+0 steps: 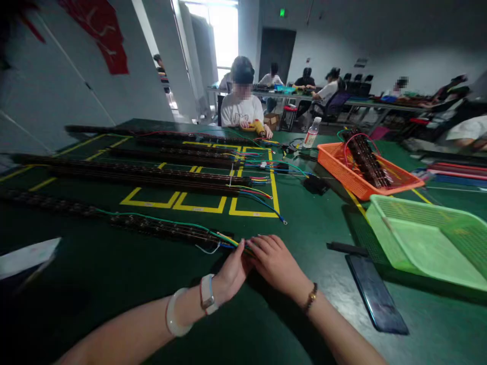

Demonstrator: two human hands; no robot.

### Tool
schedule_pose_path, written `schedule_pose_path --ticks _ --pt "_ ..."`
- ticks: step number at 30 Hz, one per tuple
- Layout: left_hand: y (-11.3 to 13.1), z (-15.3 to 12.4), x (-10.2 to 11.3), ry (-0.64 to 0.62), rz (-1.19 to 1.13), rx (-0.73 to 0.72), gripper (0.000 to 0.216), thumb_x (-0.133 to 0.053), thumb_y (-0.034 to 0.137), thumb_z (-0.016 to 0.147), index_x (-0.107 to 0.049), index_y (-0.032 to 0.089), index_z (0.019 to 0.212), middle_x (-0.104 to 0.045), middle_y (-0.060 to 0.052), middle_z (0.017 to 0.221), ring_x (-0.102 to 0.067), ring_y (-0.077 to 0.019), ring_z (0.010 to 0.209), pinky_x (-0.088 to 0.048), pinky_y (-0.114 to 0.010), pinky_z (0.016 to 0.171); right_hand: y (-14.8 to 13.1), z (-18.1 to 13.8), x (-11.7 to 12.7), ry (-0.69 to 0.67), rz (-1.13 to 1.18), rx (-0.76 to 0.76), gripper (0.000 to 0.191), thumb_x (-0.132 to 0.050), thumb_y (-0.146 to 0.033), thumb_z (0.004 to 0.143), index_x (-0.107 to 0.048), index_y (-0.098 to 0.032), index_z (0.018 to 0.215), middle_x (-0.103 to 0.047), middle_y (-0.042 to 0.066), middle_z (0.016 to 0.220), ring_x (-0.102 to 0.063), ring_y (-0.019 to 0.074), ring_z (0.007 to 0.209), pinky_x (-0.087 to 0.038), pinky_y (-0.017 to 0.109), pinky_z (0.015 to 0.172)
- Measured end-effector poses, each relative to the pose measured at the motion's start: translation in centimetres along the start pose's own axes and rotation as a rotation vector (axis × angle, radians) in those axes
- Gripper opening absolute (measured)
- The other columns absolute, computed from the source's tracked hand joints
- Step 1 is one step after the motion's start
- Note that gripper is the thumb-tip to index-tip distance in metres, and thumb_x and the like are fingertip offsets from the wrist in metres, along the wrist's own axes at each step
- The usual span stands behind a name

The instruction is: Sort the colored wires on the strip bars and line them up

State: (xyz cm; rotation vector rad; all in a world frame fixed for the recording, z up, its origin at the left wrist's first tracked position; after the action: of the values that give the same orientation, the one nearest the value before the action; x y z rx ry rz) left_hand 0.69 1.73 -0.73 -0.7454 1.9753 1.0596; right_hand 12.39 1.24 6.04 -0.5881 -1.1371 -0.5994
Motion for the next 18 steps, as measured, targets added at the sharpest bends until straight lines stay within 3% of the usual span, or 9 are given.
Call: schedule_pose_path --ticks 4,8,13,18 --pt "0.6 -0.6 -0.3 -0.037 0.046 -0.005 0.024 -0.057 0.039 0.083 -0.06 0.016 0.091 -0.067 -0.009 0.101 -0.057 -0.0216 0.107 -0.037 -0.038 0.099 0.8 -3.4 1.5 0.105 -0.005 -0.202 0.016 -0.048 -0.029 0.091 -0.06 -0.018 0.094 -0.063 0.007 0.091 -0.055 0.0197 0.087 -0.039 0.034 0.08" --pt "0.9 -0.8 -0.6 -0.078 0.037 0.025 0.025 -0.052 0.039 0.086 -0.061 0.016 0.086 -0.065 -0.012 0.11 -0.054 -0.0227 0.114 -0.032 -0.04 0.104 0.2 -6.8 1.1 0.131 -0.071 -0.394 0.029 -0.048 -0.036 0.091 -0.056 -0.019 0.069 -0.056 0.003 0.067 -0.05 0.0166 0.065 -0.033 0.03 0.064" --pt "1.0 -0.6 -0.5 -0.11 0.033 0.037 0.032 -0.046 0.042 0.088 -0.062 0.015 0.093 -0.058 -0.013 0.123 -0.048 -0.0226 0.121 -0.028 -0.039 0.107 -2.0 -8.7 -1.6 0.075 -0.184 -0.446 0.03 -0.05 -0.045 0.088 -0.056 -0.02 0.073 -0.056 0.003 0.066 -0.05 0.0187 0.064 -0.031 0.031 0.064" --pt "1.0 -0.5 -0.5 -0.131 0.029 0.051 0.034 -0.044 0.043 0.088 -0.061 0.015 0.098 -0.056 -0.013 0.126 -0.048 -0.0231 0.121 -0.027 -0.039 0.108 -2.7 -8.3 -3.5 0.02 -0.222 -0.475 0.025 -0.041 -0.034 0.093 -0.053 -0.02 0.075 -0.059 0.004 0.069 -0.053 0.0199 0.065 -0.031 0.031 0.063"
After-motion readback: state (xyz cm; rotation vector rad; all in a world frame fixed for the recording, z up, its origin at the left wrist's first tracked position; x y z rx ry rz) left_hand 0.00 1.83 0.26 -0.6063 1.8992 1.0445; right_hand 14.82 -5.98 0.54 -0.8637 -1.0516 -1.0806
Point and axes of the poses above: each hand's wrist, its own z-axis towards the middle knuckle, its own x-axis out of the back of the hand, y = z × x, the point moved 2 cm from there along z, towards the middle knuckle
